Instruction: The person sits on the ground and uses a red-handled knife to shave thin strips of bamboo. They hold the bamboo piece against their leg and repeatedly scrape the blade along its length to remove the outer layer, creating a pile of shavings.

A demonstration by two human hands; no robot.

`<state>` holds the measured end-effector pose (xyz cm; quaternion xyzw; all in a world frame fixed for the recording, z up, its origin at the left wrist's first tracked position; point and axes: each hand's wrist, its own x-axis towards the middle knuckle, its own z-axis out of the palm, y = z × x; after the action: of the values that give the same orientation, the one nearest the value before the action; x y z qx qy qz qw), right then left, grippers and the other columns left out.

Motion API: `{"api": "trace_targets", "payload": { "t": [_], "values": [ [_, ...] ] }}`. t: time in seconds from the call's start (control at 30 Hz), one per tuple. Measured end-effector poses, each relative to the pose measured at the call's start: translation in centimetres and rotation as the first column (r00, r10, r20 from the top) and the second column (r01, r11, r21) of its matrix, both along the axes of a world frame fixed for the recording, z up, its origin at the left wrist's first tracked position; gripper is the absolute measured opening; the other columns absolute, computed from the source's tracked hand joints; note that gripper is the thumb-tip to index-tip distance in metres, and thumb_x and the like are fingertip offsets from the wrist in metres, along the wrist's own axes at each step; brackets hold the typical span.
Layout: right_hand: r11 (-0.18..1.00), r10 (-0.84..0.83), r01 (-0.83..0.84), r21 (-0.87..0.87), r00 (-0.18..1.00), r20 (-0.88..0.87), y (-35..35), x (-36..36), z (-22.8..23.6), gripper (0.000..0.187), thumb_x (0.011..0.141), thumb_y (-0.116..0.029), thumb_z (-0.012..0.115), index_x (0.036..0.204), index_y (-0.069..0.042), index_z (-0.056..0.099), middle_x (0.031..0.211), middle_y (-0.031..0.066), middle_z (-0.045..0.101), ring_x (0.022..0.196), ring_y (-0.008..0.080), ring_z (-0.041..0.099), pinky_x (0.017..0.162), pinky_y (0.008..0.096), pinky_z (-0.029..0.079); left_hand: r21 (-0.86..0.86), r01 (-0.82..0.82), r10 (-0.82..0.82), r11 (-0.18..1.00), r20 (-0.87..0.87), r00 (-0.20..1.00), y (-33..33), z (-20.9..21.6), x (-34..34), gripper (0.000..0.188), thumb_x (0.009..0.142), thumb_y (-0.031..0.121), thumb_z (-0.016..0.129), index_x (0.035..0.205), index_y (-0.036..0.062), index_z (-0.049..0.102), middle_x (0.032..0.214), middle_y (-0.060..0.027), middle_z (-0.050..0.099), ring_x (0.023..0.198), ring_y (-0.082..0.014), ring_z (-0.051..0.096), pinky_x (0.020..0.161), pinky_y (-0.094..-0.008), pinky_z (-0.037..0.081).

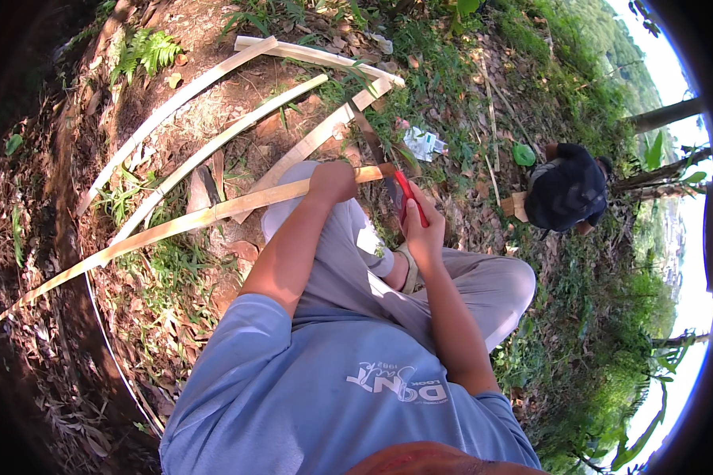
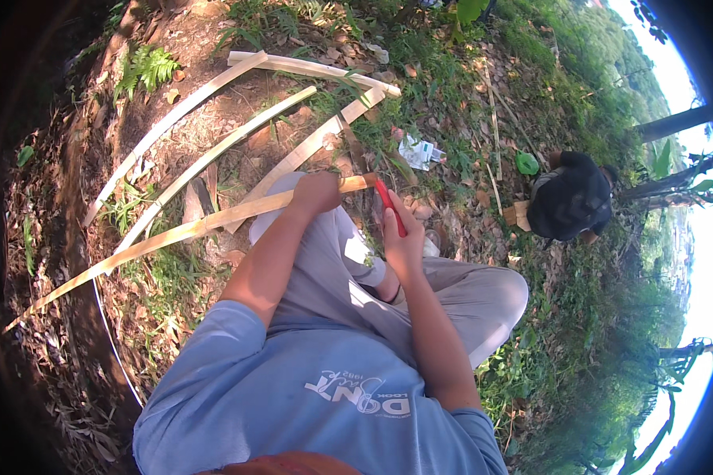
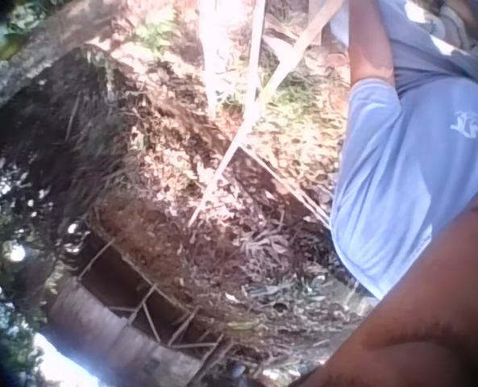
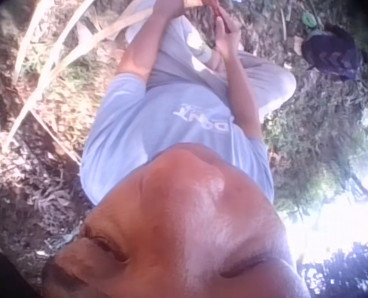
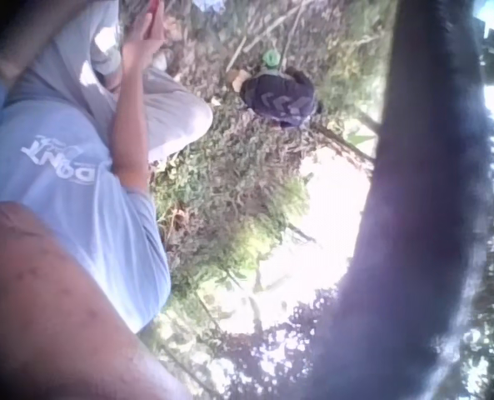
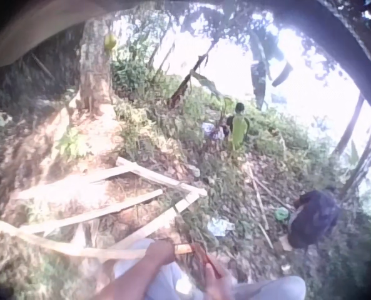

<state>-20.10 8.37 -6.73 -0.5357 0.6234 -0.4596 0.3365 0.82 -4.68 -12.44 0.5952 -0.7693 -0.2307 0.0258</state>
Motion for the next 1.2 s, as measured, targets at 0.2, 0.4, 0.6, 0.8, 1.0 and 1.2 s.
{"api": "trace_targets", "payload": {
  "t": [0.2,0.4,0.6,0.8,1.0,1.2],
  "values": [
    [0.956,-0.071,0.038,0.289,0.992,0.105,13.7,-4.1,10.7,0.044,0.113,-0.015,0.061,0.155,-0.001,0.064,0.095,-0.0007,0.071,0.067,0.0024,0.052,0.062,0.0202,0.043,0.072,-0.040,0.042,0.997,-0.032,0.999,0.1,-0.2,0.1,0.023,0.089,0.018,0.068,0.099,0.0037,0.084,0.100,-0.0200,0.082,0.096,-0.0378,0.081,0.087,-0.0509,0.063],
    [0.938,-0.023,0.011,0.345,0.999,0.030,13.0,-4.1,13.2,0.044,0.114,-0.017,0.061,0.155,-0.002,0.064,0.099,0.0003,0.073,0.075,0.0036,0.057,0.068,0.0212,0.046,-0.158,-0.073,0.063,0.985,-0.069,0.996,1.9,-2.3,-0.8,0.013,0.091,0.011,0.068,0.096,0.0044,0.077,0.094,-0.0208,0.081,0.088,-0.0394,0.081,0.081,-0.0518,0.063],
    [0.987,0.005,-0.002,0.161,1.000,-0.018,-1.2,0.7,1.2,0.044,0.111,-0.020,0.065,0.152,-0.002,0.067,0.100,0.0085,0.078,0.087,0.0106,0.066,0.081,0.0295,0.055,-0.146,-0.059,0.054,0.988,-0.040,0.998,1.7,-1.8,-1.0,0.014,0.089,0.011,0.070,0.097,0.0039,0.079,0.096,-0.0205,0.082,0.091,-0.0396,0.081,0.083,-0.0513,0.063],
    [0.999,-0.001,0.001,0.051,1.000,-0.002,0.0,0.7,0.0,0.044,0.112,-0.018,0.064,0.154,-0.004,0.066,0.096,0.0063,0.077,0.085,0.0094,0.064,0.080,0.0279,0.054,0.071,-0.024,0.021,0.997,0.042,0.999,0.2,0.1,-0.3,0.024,0.088,0.016,0.072,0.105,0.0044,0.084,0.108,-0.0209,0.082,0.102,-0.0381,0.081,0.090,-0.0492,0.063],
    [0.949,-0.034,0.043,0.312,0.999,-0.033,13.9,-3.9,9.7,0.044,0.111,-0.016,0.063,0.154,-0.005,0.066,0.092,0.0007,0.072,0.078,0.0063,0.060,0.073,0.0261,0.051,0.134,-0.008,0.009,0.991,-0.006,1.000,-0.3,0.2,-0.1,0.029,0.087,0.019,0.071,0.107,0.0023,0.084,0.108,-0.0218,0.082,0.101,-0.0390,0.081,0.091,-0.0500,0.063],
    [0.954,-0.013,0.033,0.299,0.998,-0.069,12.4,-3.5,12.7,0.043,0.111,-0.018,0.065,0.151,-0.002,0.067,0.094,0.0042,0.074,0.078,0.0071,0.060,0.072,0.0276,0.051,-0.113,-0.057,0.051,0.992,-0.062,0.997,1.8,-1.5,-0.5,0.015,0.087,0.013,0.070,0.095,0.0030,0.079,0.094,-0.0222,0.081,0.090,-0.0407,0.081,0.083,-0.0508,0.064]
  ]
}}
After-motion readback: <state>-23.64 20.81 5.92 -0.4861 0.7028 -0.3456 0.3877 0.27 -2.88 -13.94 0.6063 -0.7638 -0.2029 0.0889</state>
